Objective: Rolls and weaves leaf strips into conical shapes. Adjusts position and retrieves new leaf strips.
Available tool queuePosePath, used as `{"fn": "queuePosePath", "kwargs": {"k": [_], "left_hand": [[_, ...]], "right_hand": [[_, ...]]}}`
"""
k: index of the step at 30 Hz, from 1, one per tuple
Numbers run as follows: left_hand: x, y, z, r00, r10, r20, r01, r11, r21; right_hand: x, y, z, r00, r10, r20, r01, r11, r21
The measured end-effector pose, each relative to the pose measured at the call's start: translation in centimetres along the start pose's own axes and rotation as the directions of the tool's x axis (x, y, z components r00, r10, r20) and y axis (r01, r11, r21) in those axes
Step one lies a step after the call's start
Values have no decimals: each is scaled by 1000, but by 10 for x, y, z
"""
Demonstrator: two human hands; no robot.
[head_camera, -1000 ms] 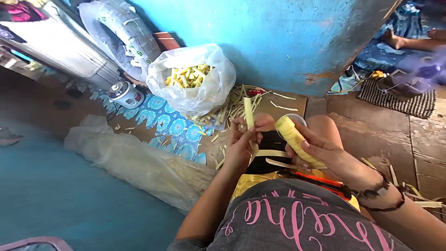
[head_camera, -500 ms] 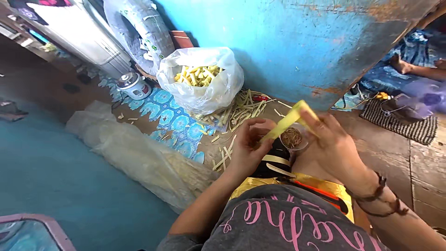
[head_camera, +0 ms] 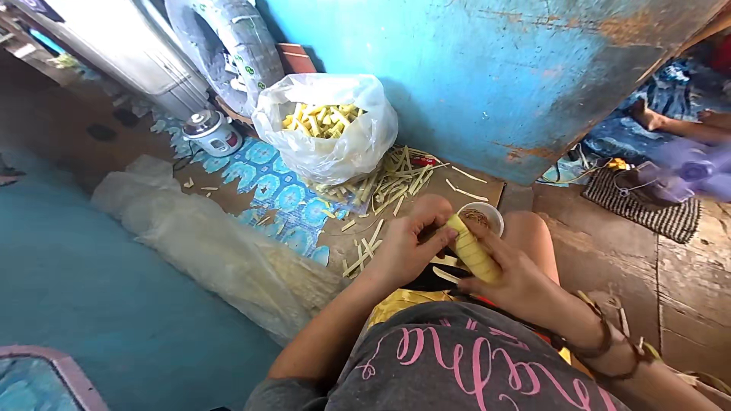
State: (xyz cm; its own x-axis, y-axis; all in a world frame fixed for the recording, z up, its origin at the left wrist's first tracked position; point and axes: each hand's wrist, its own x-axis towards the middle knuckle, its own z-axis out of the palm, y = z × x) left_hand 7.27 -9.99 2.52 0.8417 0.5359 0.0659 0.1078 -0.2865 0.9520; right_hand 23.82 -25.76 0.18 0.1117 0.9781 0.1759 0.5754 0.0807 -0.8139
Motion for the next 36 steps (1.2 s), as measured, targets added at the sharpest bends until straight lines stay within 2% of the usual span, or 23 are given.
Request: {"fn": "queuePosePath", "kwargs": {"k": [2, 3, 5, 6, 8, 9, 11, 12, 13, 14, 16, 17, 19, 20, 22, 24, 26, 28, 30, 31, 33, 35, 36], "left_hand": [[1, 0, -3, 992, -36, 120, 30, 998, 50], [2, -3, -6, 980, -26, 196, 15, 998, 55], [6, -8, -16, 937, 33, 347, -44, 999, 24], [6, -11, -20, 914, 81, 398, -79, 997, -21], [7, -13, -23, 889, 129, 440, -115, 992, -58], [8, -13, -22, 899, 112, 424, -105, 994, -39], [12, -17, -20, 938, 45, 344, -45, 999, -9], [15, -20, -21, 955, 8, 297, -7, 1000, -6], [18, -21, -22, 966, -14, 257, 18, 1000, -12], [20, -22, -23, 973, -22, 231, 27, 999, -22], [21, -21, -24, 974, 6, 228, 10, 998, -70], [22, -20, -24, 972, 17, 234, 7, 995, -98], [19, -18, -22, 970, 4, 242, 28, 991, -131], [19, -18, -21, 972, -18, 235, 50, 990, -130], [18, -17, -21, 976, -64, 210, 89, 990, -110], [18, -19, -25, 976, -67, 205, 87, 992, -91], [17, -22, -27, 976, -39, 212, 59, 994, -87], [15, -20, -28, 976, -43, 211, 64, 993, -96], [14, -19, -29, 978, -69, 198, 90, 991, -99], [15, -19, -30, 979, -82, 186, 100, 991, -88], [15, -21, -34, 980, -99, 173, 111, 992, -56], [16, -22, -36, 979, -82, 184, 93, 995, -47], [16, -21, -37, 979, -74, 191, 84, 995, -45]], "right_hand": [[4, 15, 13, 969, -204, -139, 142, 920, -365], [2, 18, 13, 977, -175, -121, 131, 943, -307], [-4, 17, 5, 992, 46, 119, -82, 942, 325], [-9, 18, 4, 952, 68, 298, -260, 691, 674], [-17, 22, 10, 878, 0, 479, -463, 261, 847], [-20, 23, 13, 886, 20, 463, -450, 279, 848], [-22, 19, 12, 969, 113, 218, -230, 728, 646], [-21, 19, 12, 997, 72, 25, -76, 954, 288], [-20, 24, 13, 988, -49, -144, 41, 998, -53], [-20, 29, 13, 964, -127, -233, 81, 976, -201], [-25, 23, 5, 973, 121, -198, -80, 976, 201], [-26, 17, 1, 946, 320, -54, -233, 785, 573], [-28, 12, 1, 865, 480, 145, -379, 435, 817], [-30, 14, 3, 874, 476, 103, -365, 501, 784], [-35, 25, 11, 955, 246, -166, -171, 914, 369], [-35, 36, 15, 955, -14, -298, 2, 999, -42], [-35, 30, 12, 958, 222, -184, -141, 918, 371], [-32, 21, 8, 886, 461, 56, -322, 523, 789], [-32, 23, 9, 915, 402, -41, -267, 677, 686], [-33, 28, 12, 945, 269, -185, -169, 888, 427], [-33, 36, 16, 943, 10, -332, -13, 1000, -6], [-33, 29, 14, 946, 224, -234, -136, 931, 339], [-32, 22, 11, 905, 413, -98, -263, 727, 634]]}}
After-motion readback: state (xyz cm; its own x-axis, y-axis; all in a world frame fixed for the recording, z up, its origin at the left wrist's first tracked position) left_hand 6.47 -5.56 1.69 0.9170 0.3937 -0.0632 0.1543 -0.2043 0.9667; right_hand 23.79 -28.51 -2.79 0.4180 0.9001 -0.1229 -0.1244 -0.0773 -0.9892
